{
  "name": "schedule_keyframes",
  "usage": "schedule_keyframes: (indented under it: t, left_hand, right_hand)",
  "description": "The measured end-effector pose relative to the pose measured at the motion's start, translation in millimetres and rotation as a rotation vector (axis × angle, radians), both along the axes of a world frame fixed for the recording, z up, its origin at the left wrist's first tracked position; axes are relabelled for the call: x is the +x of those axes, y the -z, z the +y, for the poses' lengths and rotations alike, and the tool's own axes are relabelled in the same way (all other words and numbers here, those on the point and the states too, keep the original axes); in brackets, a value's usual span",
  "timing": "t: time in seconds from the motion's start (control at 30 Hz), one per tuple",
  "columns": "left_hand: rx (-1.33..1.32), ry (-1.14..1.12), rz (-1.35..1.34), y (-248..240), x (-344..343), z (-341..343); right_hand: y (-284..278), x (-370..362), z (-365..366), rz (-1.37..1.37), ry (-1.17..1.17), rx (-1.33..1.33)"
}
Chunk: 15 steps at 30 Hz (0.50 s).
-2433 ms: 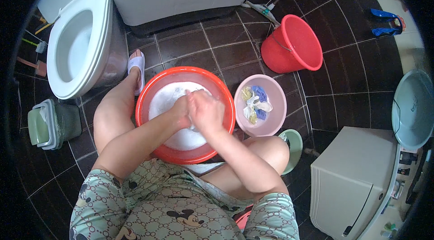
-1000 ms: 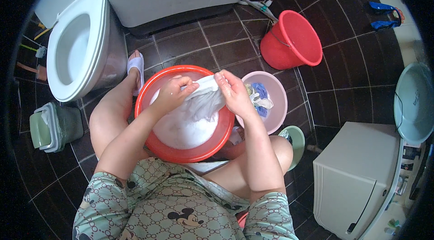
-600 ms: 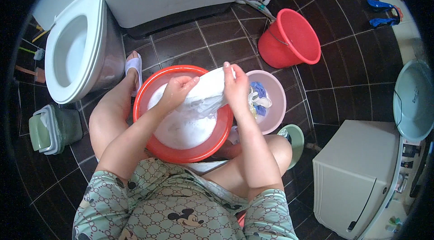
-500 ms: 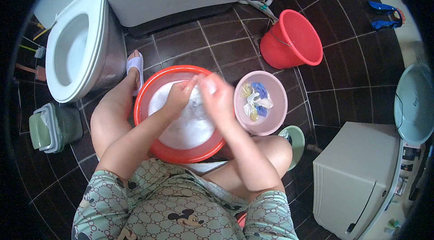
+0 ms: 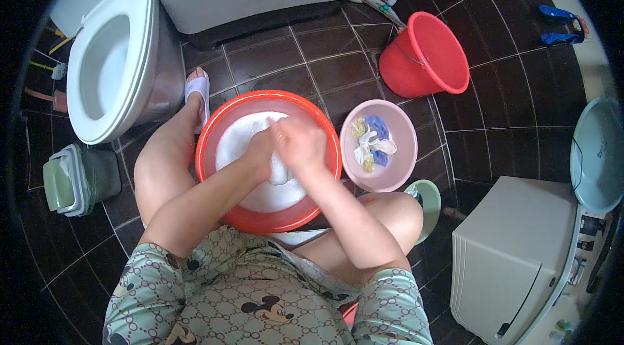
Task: The person hand-washes white garments in a red bucket filled with soapy water by rubbing the fabric together with their hands.
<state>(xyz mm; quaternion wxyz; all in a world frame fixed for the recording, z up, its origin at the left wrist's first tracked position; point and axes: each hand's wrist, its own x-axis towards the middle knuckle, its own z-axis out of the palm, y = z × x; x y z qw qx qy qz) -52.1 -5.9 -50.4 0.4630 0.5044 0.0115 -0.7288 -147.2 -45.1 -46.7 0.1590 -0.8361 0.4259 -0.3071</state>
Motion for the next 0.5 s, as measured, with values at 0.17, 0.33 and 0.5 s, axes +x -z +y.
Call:
schedule_keyframes:
  t: [0.17, 0.33, 0.5]
  left_hand:
    - [-0.071, -0.007, 0.051, 23.5, 11.1, 1.7]
    - [-0.087, 0.000, 0.202, -12.9, 3.8, -1.8]
    - [-0.319, 0.014, 0.781, 62.7, 20.4, 2.8]
  right_hand:
    - [-17.9, 19.2, 32.1, -0.160, -0.083, -0.043]
    - [-22.3, -0.3, -12.2, -0.039, 0.138, 0.077]
    - [-25.9, 17.0, 26.6, -0.097, -0.119, -0.003]
